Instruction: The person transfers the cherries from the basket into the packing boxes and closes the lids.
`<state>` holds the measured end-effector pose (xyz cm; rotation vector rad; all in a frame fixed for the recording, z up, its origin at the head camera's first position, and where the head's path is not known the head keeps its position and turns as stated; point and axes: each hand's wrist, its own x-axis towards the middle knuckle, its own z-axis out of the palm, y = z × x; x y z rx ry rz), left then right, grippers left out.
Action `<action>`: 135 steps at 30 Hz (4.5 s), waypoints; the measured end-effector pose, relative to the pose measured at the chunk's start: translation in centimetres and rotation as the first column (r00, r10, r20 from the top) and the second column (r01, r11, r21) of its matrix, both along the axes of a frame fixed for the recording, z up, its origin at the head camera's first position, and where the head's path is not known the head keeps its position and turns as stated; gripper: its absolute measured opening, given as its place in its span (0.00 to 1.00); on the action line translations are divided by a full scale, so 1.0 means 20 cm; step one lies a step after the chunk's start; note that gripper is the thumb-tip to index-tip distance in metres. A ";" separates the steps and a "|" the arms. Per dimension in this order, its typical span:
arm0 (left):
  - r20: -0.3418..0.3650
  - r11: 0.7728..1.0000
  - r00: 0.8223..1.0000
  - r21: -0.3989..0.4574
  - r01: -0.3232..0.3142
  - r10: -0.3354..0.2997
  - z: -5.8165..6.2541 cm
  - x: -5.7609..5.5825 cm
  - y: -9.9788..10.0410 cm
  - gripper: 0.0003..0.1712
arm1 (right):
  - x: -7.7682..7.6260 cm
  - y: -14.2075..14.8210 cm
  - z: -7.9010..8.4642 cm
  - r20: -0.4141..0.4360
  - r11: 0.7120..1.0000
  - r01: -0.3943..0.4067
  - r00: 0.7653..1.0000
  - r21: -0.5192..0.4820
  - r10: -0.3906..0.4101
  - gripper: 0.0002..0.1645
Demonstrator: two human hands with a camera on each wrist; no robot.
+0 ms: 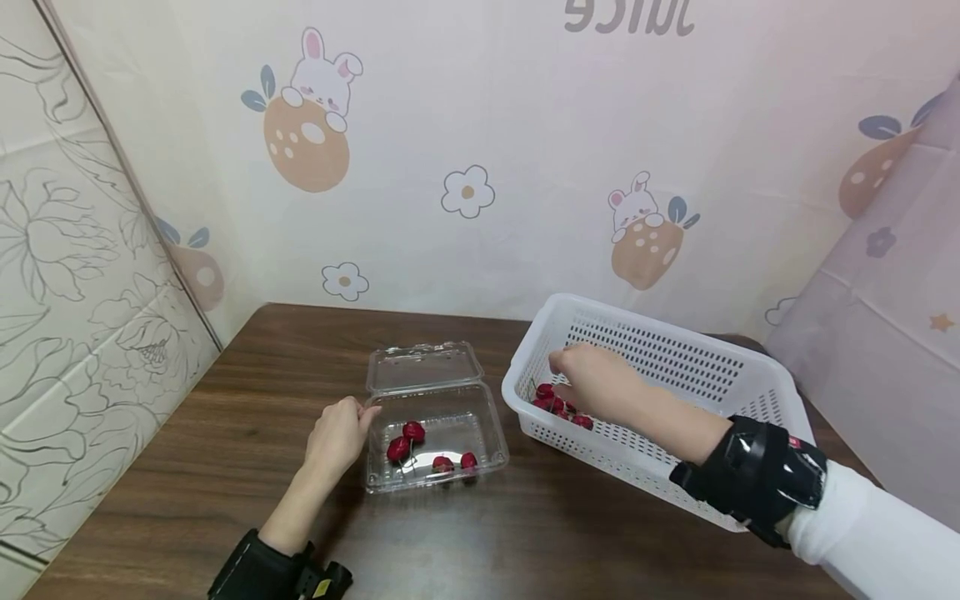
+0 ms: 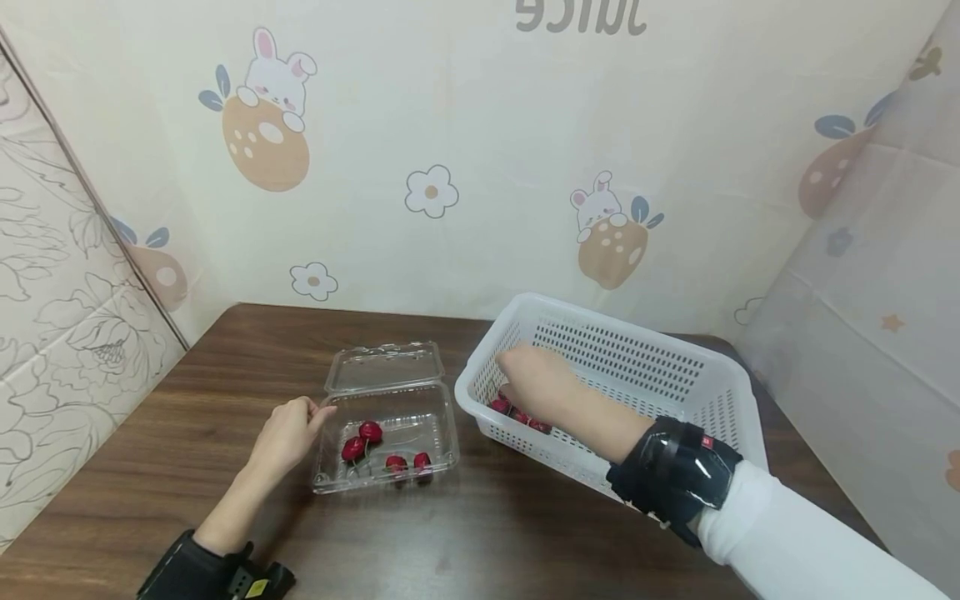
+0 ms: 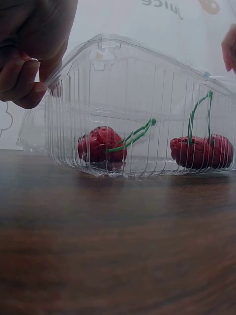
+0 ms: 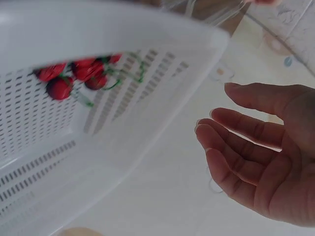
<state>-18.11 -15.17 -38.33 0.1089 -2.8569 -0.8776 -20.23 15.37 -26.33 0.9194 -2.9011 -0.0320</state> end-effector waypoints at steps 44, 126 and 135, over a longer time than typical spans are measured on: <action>0.012 1.000 1.000 0.013 -0.003 0.003 0.00 0.00 0.00 0.16 | -0.38 0.20 -0.23 0.282 0.988 -0.060 0.959 0.142 0.017 0.16; 0.020 1.000 1.000 0.010 0.000 0.000 0.00 -0.01 0.00 0.17 | -0.21 0.08 0.02 0.108 0.982 -0.084 0.989 -0.168 0.103 0.05; 0.018 1.000 1.000 0.010 0.007 -0.007 0.00 -0.01 -0.01 0.17 | -0.15 0.05 0.08 0.102 0.969 -0.071 0.990 -0.237 0.097 0.08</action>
